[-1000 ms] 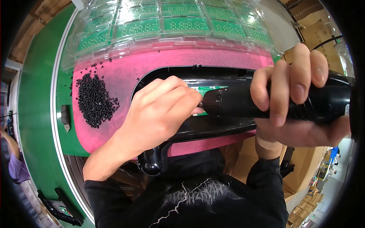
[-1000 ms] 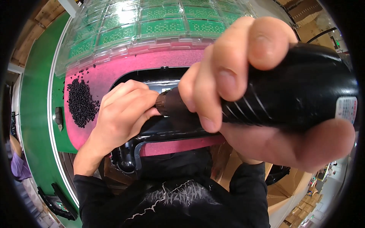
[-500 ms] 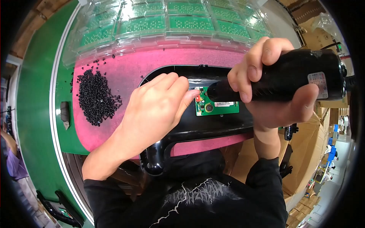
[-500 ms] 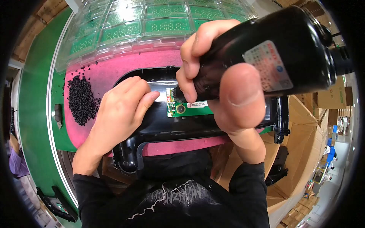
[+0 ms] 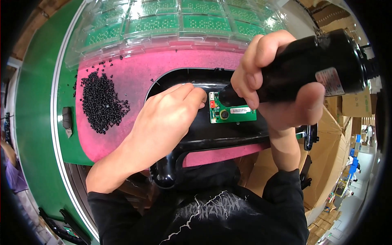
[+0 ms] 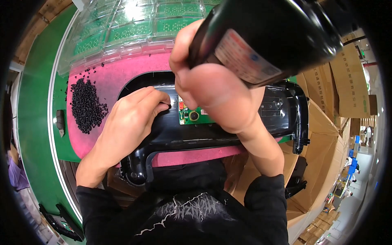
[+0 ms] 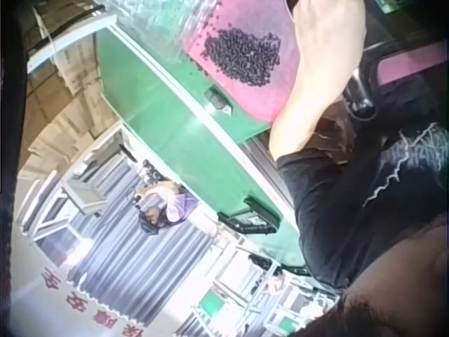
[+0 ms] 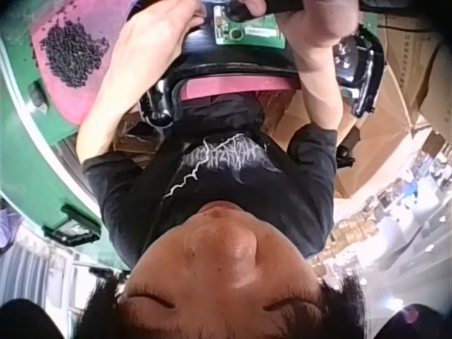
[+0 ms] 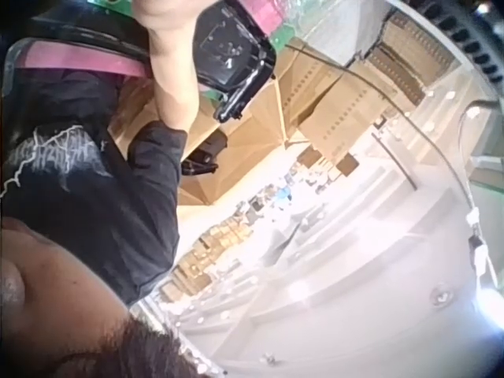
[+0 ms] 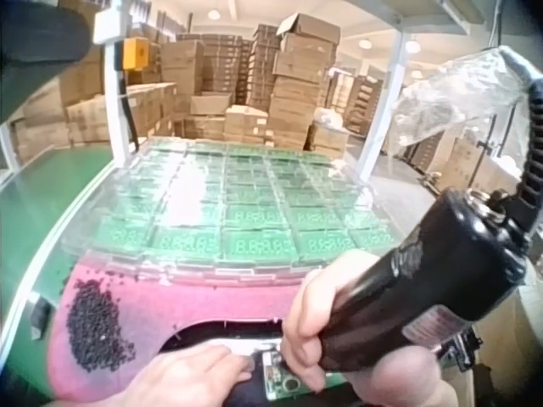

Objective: Assembling electronic units by installing circuit boards into plastic housings using an electric screwdriver and packing them into boxes.

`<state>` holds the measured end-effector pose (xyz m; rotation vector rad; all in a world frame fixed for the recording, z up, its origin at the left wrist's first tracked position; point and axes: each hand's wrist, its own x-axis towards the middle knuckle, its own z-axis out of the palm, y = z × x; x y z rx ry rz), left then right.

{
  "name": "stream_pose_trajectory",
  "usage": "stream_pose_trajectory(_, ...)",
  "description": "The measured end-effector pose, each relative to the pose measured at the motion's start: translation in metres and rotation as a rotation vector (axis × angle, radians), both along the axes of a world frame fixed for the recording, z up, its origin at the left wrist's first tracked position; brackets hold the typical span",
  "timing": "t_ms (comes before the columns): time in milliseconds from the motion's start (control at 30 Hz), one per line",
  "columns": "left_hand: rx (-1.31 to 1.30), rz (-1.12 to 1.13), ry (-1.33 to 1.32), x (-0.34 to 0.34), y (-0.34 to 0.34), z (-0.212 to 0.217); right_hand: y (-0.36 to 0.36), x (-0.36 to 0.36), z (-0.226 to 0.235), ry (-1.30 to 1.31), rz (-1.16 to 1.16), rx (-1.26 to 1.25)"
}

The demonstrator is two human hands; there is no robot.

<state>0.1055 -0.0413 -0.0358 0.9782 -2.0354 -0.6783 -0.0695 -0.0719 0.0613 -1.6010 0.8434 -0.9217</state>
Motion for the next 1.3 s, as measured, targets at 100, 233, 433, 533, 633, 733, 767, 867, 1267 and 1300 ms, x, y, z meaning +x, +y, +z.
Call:
stream_pose_trajectory(100,0.029,-0.029,-0.037,0.001,0.001,0.002,-0.001,-0.002,-0.009,-0.057,-0.057,-0.059)
stream_pose_trajectory(233,0.049,-0.071,-0.087,0.003,0.000,0.001,0.009,-0.012,-0.015,-0.388,0.006,-0.073)
stream_pose_trajectory(433,-0.126,-0.129,-0.070,0.001,0.000,0.006,0.017,-0.023,0.000,-0.446,0.137,-0.148)
stream_pose_trajectory(533,-0.225,-0.138,-0.042,-0.001,-0.001,0.002,0.021,-0.024,-0.001,-0.477,0.108,-0.192)
stream_pose_trajectory(633,-0.258,-0.156,-0.063,-0.004,-0.002,0.000,0.025,-0.025,-0.001,-0.507,0.081,-0.234)
stream_pose_trajectory(733,-0.251,-0.174,-0.065,-0.003,-0.001,0.003,0.030,-0.026,-0.001,-0.538,0.053,-0.275)
stream_pose_trajectory(767,-0.236,-0.181,-0.036,-0.001,-0.002,0.004,0.031,-0.026,-0.001,-0.548,0.044,-0.289)
stream_pose_trajectory(867,-0.234,-0.144,0.042,-0.004,-0.002,0.002,0.035,-0.029,0.006,-0.564,0.023,-0.318)
stream_pose_trajectory(1267,-0.117,0.008,-0.094,-0.005,0.000,0.004,0.037,-0.023,-0.001,-0.233,0.024,0.069)
stream_pose_trajectory(1300,-0.121,0.019,-0.077,-0.006,0.000,0.005,0.039,-0.022,0.002,-0.165,-0.009,0.134)
